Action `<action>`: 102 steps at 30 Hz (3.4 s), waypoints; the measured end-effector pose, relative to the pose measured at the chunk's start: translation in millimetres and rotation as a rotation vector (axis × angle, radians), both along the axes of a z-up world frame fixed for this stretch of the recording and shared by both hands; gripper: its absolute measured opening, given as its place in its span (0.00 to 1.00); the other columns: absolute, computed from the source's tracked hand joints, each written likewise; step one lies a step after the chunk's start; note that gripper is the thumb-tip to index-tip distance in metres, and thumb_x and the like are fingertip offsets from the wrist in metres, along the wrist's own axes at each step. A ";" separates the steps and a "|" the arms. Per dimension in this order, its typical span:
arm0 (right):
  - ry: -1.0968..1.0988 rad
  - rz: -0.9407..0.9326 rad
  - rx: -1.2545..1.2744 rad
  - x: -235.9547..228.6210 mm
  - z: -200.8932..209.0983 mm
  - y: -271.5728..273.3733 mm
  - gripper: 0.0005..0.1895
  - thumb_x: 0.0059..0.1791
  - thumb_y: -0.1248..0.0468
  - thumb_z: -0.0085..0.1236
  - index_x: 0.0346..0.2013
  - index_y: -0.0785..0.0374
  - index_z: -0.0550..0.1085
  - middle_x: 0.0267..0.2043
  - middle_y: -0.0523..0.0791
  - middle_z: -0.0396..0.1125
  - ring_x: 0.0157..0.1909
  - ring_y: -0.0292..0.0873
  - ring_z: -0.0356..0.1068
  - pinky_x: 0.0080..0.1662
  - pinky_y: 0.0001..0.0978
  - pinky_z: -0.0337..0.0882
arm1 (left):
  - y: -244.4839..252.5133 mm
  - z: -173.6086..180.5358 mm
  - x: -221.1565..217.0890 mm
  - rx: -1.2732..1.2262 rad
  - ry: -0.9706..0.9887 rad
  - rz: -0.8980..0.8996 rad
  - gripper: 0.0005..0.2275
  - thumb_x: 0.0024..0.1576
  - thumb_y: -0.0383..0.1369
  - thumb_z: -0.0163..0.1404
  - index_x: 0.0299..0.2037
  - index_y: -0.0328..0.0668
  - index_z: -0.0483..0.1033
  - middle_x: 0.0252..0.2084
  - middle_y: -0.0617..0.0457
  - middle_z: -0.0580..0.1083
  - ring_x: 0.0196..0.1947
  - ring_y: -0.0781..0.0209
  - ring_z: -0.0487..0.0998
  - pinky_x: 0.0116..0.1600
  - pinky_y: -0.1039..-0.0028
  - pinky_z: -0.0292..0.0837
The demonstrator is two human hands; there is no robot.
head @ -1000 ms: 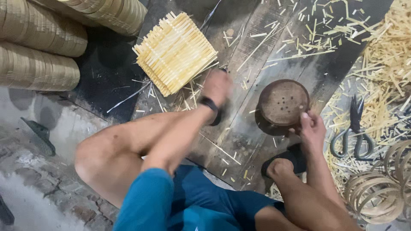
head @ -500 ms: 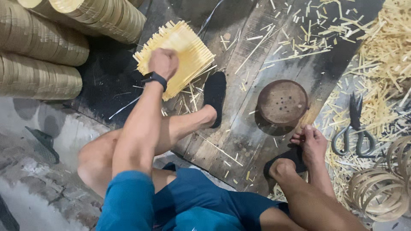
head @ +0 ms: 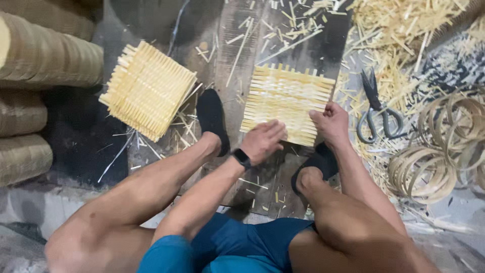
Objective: The person sits on the floor and assembles small round bamboo trays by placing a woven bamboo mat over a circular frame, then trimming the excess mat with shears. The person repeats this process for multiple trays, stacking finished units nearby.
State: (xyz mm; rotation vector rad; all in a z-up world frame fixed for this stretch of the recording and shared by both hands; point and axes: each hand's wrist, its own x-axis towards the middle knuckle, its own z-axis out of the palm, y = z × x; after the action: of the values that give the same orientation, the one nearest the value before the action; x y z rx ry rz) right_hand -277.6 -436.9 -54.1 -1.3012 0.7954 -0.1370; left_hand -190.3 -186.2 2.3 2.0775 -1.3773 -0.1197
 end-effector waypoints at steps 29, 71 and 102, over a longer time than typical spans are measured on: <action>0.634 -0.007 -1.373 -230.9 42.9 -209.7 0.02 0.51 0.68 0.61 0.34 0.63 0.77 0.37 0.55 0.69 0.40 0.57 0.70 0.47 0.50 0.70 | -13.9 14.7 81.7 -0.296 0.247 0.728 0.28 0.57 0.32 0.65 0.62 0.24 0.66 0.54 0.49 0.69 0.48 0.63 0.71 0.49 0.76 0.70; -0.549 0.646 -1.582 53.6 279.2 46.9 0.05 0.45 0.68 0.68 0.33 0.61 0.78 0.28 0.43 0.62 0.32 0.42 0.66 0.29 0.33 0.66 | -69.3 165.2 42.4 -0.366 1.860 0.350 0.29 0.60 0.65 0.42 0.20 0.50 0.62 0.16 0.64 0.57 0.12 0.71 0.54 0.17 0.76 0.43; 0.084 -0.006 -0.238 23.6 113.6 2.2 0.14 0.43 0.62 0.65 0.39 0.68 0.76 0.28 0.42 0.72 0.28 0.37 0.72 0.30 0.34 0.76 | -40.8 28.8 92.1 -0.680 1.665 0.714 0.09 0.56 0.40 0.55 0.32 0.45 0.76 0.18 0.63 0.63 0.16 0.73 0.60 0.20 0.80 0.53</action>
State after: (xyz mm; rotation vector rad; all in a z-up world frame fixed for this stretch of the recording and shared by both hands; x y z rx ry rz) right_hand -254.0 -434.7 59.5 -1.5368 0.8740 -0.1870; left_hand -98.2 -226.9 31.1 1.0382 0.3330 -0.7251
